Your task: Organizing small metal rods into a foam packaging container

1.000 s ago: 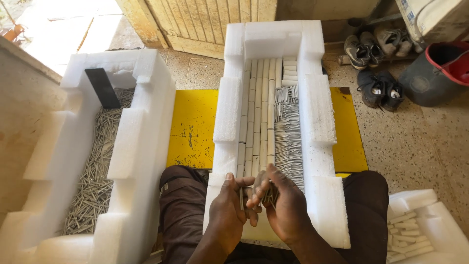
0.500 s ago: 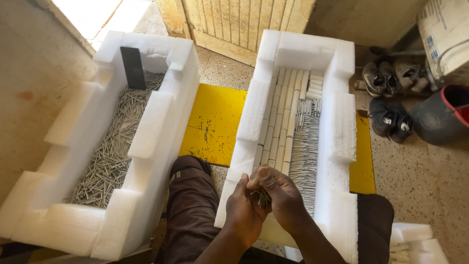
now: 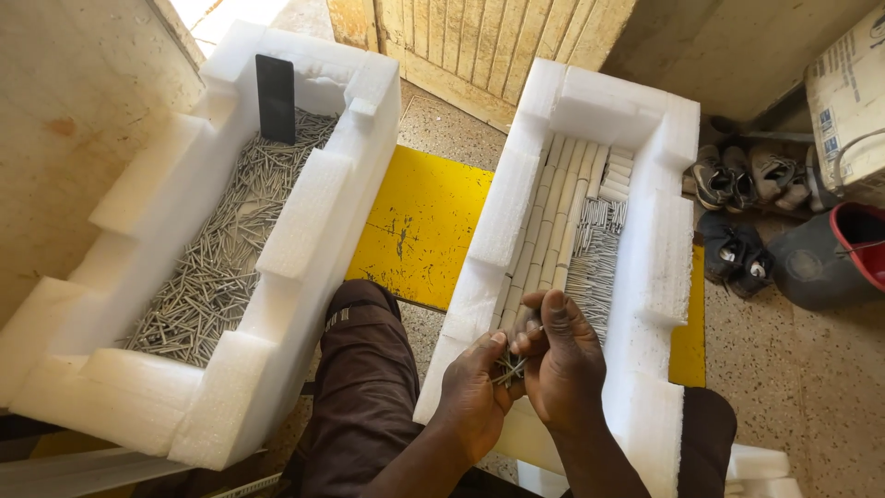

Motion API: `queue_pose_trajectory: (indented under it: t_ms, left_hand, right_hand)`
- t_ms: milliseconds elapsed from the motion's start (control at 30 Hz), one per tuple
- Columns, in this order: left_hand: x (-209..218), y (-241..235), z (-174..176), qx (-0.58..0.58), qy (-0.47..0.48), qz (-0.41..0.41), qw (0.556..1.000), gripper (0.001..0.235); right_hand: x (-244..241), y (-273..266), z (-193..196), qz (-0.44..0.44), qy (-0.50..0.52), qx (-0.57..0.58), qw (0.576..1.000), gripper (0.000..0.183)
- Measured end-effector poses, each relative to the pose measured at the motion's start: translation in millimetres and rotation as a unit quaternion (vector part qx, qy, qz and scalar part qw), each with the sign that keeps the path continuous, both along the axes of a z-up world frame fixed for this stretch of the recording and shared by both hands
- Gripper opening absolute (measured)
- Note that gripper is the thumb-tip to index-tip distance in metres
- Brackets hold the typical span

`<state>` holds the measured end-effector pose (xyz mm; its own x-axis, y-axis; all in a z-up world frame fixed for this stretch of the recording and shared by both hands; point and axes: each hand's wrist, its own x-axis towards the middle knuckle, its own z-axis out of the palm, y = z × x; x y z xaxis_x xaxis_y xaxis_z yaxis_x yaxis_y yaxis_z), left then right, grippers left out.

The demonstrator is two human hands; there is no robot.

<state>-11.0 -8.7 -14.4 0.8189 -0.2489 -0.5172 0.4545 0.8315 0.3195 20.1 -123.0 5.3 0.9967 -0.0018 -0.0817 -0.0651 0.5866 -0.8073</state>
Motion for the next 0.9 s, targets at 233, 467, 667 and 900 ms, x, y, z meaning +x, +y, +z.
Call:
queue_pose_trajectory:
  t_ms: [233,467,667,900]
  left_hand:
    - [1.8,1.5,-6.0,-0.016,-0.040,-0.032,0.999,0.026]
    - [1.3,5.2,4.1,-0.016,-0.021,-0.034,0.999,0.031]
    - [-0.5,2.9,-12.1,-0.021,0.001,0.000,1.000,0.028]
    - [2.3,4.7,12.6,-0.025,0.003,0.002,1.000,0.030]
  right_hand:
    - [13.4,-6.8,27.8,-0.037,0.003,0.038,0.999,0.033]
    - [8.3,-15.9,34.0,0.057,0.074,-0.020,0.995,0.036]
    - [-10.1,1.4,16.3,0.099,0.045,-0.207,0.972,0.035]
    - [-16.1,3.1,10.2,0.057,-0.058,-0.171,0.982,0.034]
